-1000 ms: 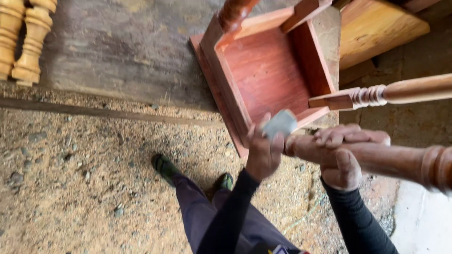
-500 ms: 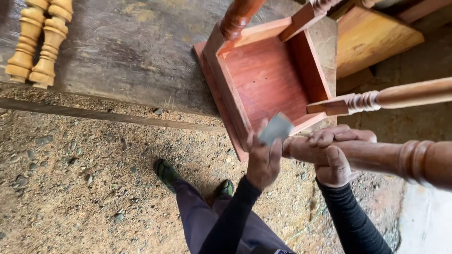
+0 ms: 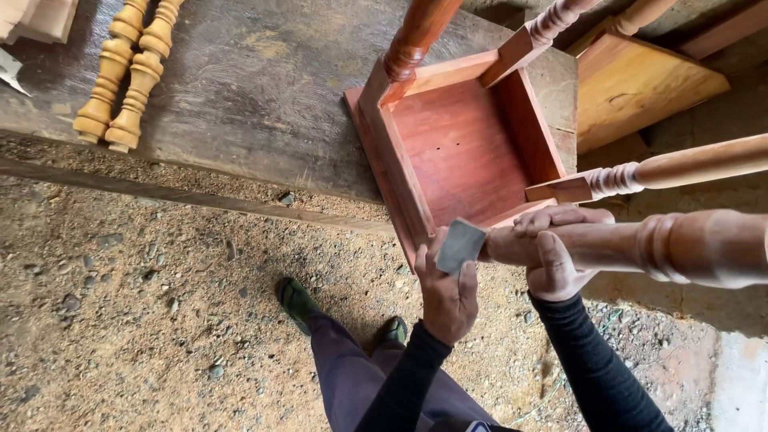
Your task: Sanding the legs of a small wooden stool with sandpaper.
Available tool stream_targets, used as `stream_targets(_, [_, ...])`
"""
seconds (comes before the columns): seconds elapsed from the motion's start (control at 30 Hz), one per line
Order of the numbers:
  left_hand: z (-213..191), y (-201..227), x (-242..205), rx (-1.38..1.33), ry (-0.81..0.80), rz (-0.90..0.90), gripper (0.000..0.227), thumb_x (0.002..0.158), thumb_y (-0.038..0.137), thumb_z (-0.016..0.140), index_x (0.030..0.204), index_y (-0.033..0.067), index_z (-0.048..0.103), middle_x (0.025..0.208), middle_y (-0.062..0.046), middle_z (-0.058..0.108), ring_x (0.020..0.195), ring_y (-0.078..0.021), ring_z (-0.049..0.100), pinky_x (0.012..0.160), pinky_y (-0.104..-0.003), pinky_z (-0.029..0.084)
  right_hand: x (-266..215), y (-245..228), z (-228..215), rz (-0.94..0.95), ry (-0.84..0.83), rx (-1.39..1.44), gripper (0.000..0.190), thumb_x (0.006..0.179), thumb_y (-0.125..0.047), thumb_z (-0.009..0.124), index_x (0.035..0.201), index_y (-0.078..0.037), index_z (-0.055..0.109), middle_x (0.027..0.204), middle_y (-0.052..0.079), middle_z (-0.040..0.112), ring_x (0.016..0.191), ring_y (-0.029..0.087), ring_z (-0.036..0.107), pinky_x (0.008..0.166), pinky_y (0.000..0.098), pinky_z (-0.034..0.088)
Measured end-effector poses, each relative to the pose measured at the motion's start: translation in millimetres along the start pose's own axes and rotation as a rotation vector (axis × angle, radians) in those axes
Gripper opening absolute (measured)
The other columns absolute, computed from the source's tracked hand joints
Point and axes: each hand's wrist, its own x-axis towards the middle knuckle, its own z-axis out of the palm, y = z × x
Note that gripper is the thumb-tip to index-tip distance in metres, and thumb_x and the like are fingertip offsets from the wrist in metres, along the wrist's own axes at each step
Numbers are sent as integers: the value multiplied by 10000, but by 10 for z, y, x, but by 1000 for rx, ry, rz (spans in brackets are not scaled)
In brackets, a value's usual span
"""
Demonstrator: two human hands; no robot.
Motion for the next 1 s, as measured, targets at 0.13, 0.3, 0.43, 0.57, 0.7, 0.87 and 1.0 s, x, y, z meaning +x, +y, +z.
stream_targets(0.13, [238, -297, 410, -88, -27, 65, 477, 1153, 316, 371, 1106, -12, 713, 1275, -224, 680, 1283, -307, 597, 1206, -555, 339, -2, 26, -20, 11, 28, -11, 424, 1028, -116, 704, 1303, -86, 383, 949, 128, 612, 844, 226, 649, 847, 413, 609])
stream_targets(0.3, [83, -52, 296, -531, -199, -546, 358, 1071, 330, 450, 1144, 75, 691, 1100, -183, 715, 839, -281, 632, 848, -469, 604, 102, -113, 80, -57, 27, -86, 357, 967, -85, 717, 1217, -49, 466, 988, 110, 637, 842, 232, 680, 781, 400, 627])
stream_targets(0.43, [32, 367, -383, 140, 77, 2, 357, 1110, 243, 477, 1001, -1, 713, 1287, -315, 637, 1121, -376, 567, 980, -496, 467, -18, 79, -123, -16, -10, -190, 97, 964, -33, 725, 994, -33, 633, 891, 122, 710, 764, 224, 706, 756, 387, 628])
stream_targets(0.57, [-40, 274, -541, 199, 86, 93, 415, 1085, 259, 463, 1066, -73, 711, 1152, -268, 664, 1039, -344, 601, 944, -483, 478, 91, -49, -100, 114, 20, -70, 238, 881, -87, 779, 1047, -55, 612, 930, 97, 705, 804, 203, 702, 780, 382, 625])
stream_targets(0.7, [-79, -82, -313, 352, 39, -151, 432, 1033, 304, 536, 727, 32, 672, 853, -138, 693, 851, -261, 601, 920, -437, 514, 187, -575, -230, 148, -159, -159, 386, 898, -173, 754, 1194, -54, 538, 1077, 105, 684, 987, 209, 704, 930, 396, 635])
stream_targets(0.87, [255, -380, 87, 13, -80, 0, 499, 1119, 391, 406, 792, 66, 599, 807, -121, 588, 757, -235, 539, 662, -384, 499, 588, -1407, -236, -43, -55, -117, 507, 943, -269, 782, 1313, -84, 488, 1156, 49, 651, 1054, 165, 683, 960, 373, 604])
stream_targets(1.0, [313, -515, -36, -93, -195, -274, 599, 1164, 410, 329, 727, 59, 543, 700, -112, 481, 618, -217, 500, 582, -369, 481, 802, -1454, -313, -31, -101, -528, 337, 987, -255, 835, 1146, -70, 603, 1051, 61, 675, 944, 151, 695, 878, 369, 623])
